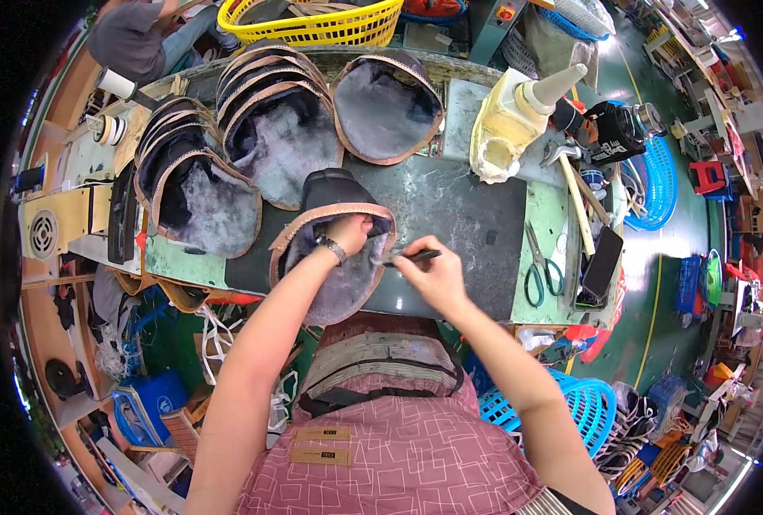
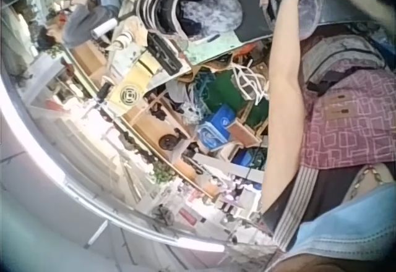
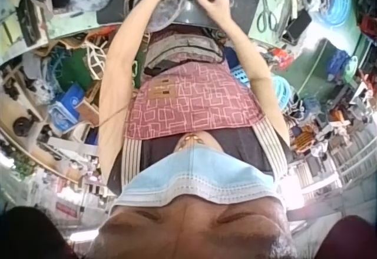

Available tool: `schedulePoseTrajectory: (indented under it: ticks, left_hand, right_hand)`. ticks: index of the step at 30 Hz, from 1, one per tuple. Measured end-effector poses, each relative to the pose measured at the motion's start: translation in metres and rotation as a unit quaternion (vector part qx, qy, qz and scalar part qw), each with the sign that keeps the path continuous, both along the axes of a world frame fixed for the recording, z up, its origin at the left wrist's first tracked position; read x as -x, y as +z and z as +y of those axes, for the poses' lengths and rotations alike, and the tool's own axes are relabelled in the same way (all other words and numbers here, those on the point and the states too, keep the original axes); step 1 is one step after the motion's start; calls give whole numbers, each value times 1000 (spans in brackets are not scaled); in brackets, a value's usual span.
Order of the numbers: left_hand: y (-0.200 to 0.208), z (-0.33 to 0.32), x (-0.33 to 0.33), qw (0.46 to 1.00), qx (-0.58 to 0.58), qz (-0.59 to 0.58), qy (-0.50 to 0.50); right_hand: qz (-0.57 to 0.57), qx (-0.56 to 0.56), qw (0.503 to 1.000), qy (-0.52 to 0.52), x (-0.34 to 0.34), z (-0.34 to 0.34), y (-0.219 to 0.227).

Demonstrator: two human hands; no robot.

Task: Applying adhesive to the edges of shoe uppers and soles using a brush.

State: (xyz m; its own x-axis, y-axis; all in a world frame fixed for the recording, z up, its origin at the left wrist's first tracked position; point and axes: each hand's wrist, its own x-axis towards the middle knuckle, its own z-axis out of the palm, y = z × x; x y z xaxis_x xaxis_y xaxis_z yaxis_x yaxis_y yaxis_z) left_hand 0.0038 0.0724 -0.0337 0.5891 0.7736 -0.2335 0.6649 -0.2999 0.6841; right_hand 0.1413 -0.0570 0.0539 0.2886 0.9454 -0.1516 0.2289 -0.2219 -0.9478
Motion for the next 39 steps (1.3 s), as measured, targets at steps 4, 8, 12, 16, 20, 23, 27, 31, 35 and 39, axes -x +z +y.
schedulePoseTrajectory:
  ticks: [4,8,12,16,20,23,27,31,35,39]
  left_hand:
    - [4,9,-2,999,19,43,-26]
    - [10,10,2,993,21,60,-96]
    - [33,-21,17,952,-200,45,-225]
    - [37,-56,34,879,-384,168,-228]
    - [117,-27,18,864,-416,-32,-282]
    - [107,36,42,919,-270,234,-167]
    - [120,39,63,894,-290,339,-31]
    - [89,-11,64,865,-428,102,-242]
    - [76,-46,28,972,-188,100,-99]
    - [42,-41,17,960,-189,191,-75]
  right_hand:
    - [-228,-209,950,32,33,19,-35]
    - [-287,-226,931,25,15,16,-52]
    - [-312,-165,935,-39,-17,11,-43]
    - [-14,-91,977,-192,-43,14,-21]
    - [115,-81,957,-254,-71,8,-2]
    - [227,-82,938,-248,-71,7,10]
    - [339,-89,912,-213,-67,2,13]
    - [372,-58,907,-189,-68,1,-1]
    - [319,-78,921,-210,-94,13,-9]
    - [-55,-99,973,-203,-143,49,-3]
